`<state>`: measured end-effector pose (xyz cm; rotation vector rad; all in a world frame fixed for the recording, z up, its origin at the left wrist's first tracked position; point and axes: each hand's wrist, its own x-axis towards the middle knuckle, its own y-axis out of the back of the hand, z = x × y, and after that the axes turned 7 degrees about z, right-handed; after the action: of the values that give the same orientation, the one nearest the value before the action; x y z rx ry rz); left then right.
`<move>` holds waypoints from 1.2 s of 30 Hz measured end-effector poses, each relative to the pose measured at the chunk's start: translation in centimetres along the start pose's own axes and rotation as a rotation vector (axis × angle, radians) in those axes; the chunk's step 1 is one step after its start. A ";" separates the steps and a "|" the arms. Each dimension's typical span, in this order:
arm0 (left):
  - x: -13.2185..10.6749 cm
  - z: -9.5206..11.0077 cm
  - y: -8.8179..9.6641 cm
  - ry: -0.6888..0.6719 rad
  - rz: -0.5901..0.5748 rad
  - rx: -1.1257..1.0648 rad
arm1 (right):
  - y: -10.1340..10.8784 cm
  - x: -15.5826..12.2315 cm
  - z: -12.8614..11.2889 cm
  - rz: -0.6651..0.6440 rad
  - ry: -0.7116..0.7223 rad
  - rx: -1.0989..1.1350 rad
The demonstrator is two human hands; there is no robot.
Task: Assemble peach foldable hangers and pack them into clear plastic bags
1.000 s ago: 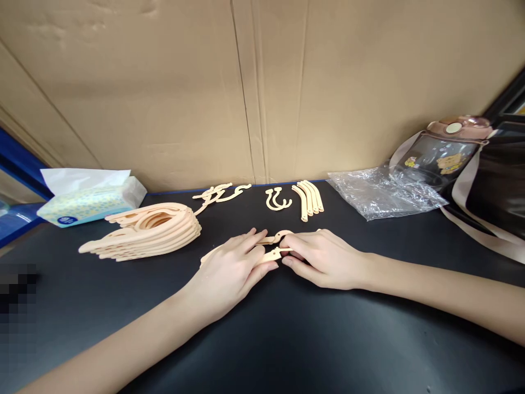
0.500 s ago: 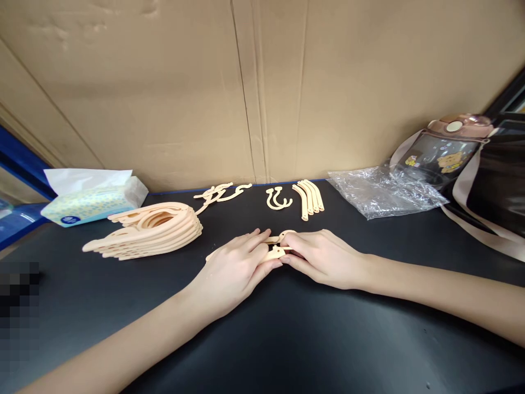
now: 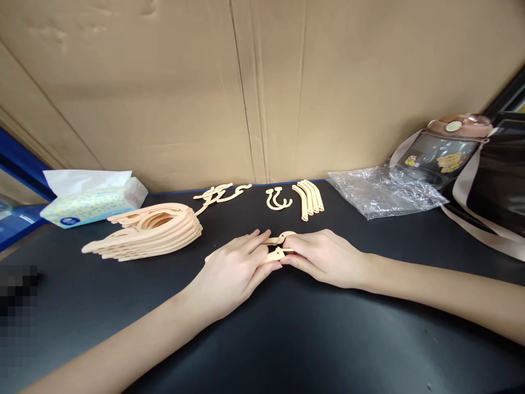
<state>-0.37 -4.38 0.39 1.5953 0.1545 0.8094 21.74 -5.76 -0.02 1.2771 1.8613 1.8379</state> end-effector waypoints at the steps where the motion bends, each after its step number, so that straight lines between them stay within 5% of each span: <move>1: 0.0 0.0 0.0 -0.001 0.007 0.002 | 0.0 0.0 0.0 0.005 0.012 -0.015; 25: -0.2 -0.3 -0.2 -0.024 0.011 0.006 | -0.1 -0.4 -0.1 0.135 0.184 -0.249; 36: 0.0 -0.4 0.0 -0.034 -0.003 0.016 | -0.1 -0.1 0.0 0.143 0.155 -0.163</move>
<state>-0.64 -4.07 0.38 1.6231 0.1390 0.7804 21.78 -5.84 -0.14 1.2721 1.6887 2.1705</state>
